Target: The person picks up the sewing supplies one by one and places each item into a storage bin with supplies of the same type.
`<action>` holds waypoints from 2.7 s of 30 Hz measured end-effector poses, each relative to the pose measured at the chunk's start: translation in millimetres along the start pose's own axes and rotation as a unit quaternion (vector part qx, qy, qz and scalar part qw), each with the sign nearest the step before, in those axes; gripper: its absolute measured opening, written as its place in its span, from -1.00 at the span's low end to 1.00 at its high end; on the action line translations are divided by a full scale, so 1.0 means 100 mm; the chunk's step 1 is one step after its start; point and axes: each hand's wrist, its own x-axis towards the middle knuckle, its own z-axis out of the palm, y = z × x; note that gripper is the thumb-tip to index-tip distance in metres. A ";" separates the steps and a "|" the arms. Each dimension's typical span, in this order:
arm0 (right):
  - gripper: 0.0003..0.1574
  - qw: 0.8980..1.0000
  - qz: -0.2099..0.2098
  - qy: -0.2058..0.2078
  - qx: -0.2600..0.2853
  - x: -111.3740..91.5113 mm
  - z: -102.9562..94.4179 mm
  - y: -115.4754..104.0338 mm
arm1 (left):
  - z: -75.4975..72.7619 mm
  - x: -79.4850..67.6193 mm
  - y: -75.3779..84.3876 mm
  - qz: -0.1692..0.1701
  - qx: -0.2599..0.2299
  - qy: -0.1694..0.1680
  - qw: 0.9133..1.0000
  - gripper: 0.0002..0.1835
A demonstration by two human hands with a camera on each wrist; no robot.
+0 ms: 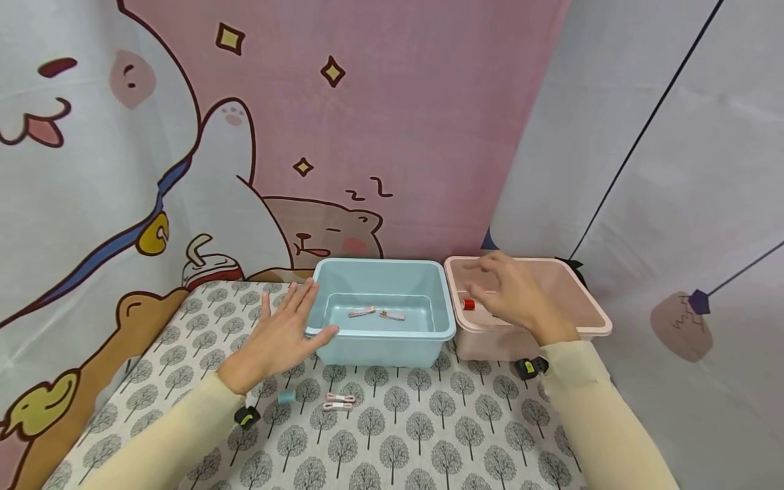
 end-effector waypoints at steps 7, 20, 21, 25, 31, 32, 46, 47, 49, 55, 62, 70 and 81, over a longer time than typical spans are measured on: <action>-0.44 1.000 0.009 -0.008 0.011 -0.10 0.07 -0.07 | -0.01 0.00 0.00 -0.001 0.000 -0.002 1.000 0.26; -0.55 0.999 -0.029 0.030 -0.005 -0.28 0.34 -0.20 | -0.01 -0.01 0.00 0.000 -0.002 0.000 1.000 0.28; -0.55 0.999 -0.034 0.033 -0.003 -0.30 0.35 -0.21 | -0.01 0.00 0.00 0.000 -0.003 0.000 1.000 0.28; -0.54 0.997 -0.056 0.043 0.000 -0.34 0.41 -0.25 | -0.01 0.00 0.01 0.001 -0.003 -0.001 1.000 0.28; -0.53 0.996 -0.075 0.044 0.013 -0.38 0.46 -0.33 | -0.01 0.00 0.00 0.000 -0.006 -0.003 1.000 0.28; -0.52 0.996 -0.076 0.043 0.017 -0.40 0.46 -0.34 | -0.01 0.00 0.00 0.000 -0.006 -0.004 1.000 0.28; -0.50 0.991 -0.113 0.065 0.000 -0.51 0.61 -0.52 | -0.01 0.01 0.00 -0.001 -0.009 -0.005 1.000 0.28; -0.50 0.991 -0.116 0.065 0.000 -0.52 0.63 -0.54 | 0.00 0.01 0.00 -0.002 -0.010 -0.007 1.000 0.28; -0.51 0.990 -0.124 0.066 -0.002 -0.54 0.66 -0.58 | 0.00 0.01 -0.01 -0.003 -0.012 -0.008 1.000 0.28; -0.51 0.984 -0.162 0.079 -0.002 -0.58 0.76 -0.69 | 0.01 0.00 -0.02 -0.002 -0.015 -0.008 1.000 0.30; -0.49 0.975 -0.199 0.099 0.000 -0.64 0.85 -0.80 | 0.02 0.00 -0.02 0.000 -0.016 -0.005 1.000 0.29; -0.51 0.966 -0.234 0.106 0.012 -0.69 0.94 -0.92 | -0.01 0.02 -0.03 0.002 -0.015 -0.003 1.000 0.29; -0.45 0.973 -0.227 0.036 0.002 -0.79 1.11 -1.08 | 0.01 0.02 -0.03 0.000 -0.014 -0.007 1.000 0.31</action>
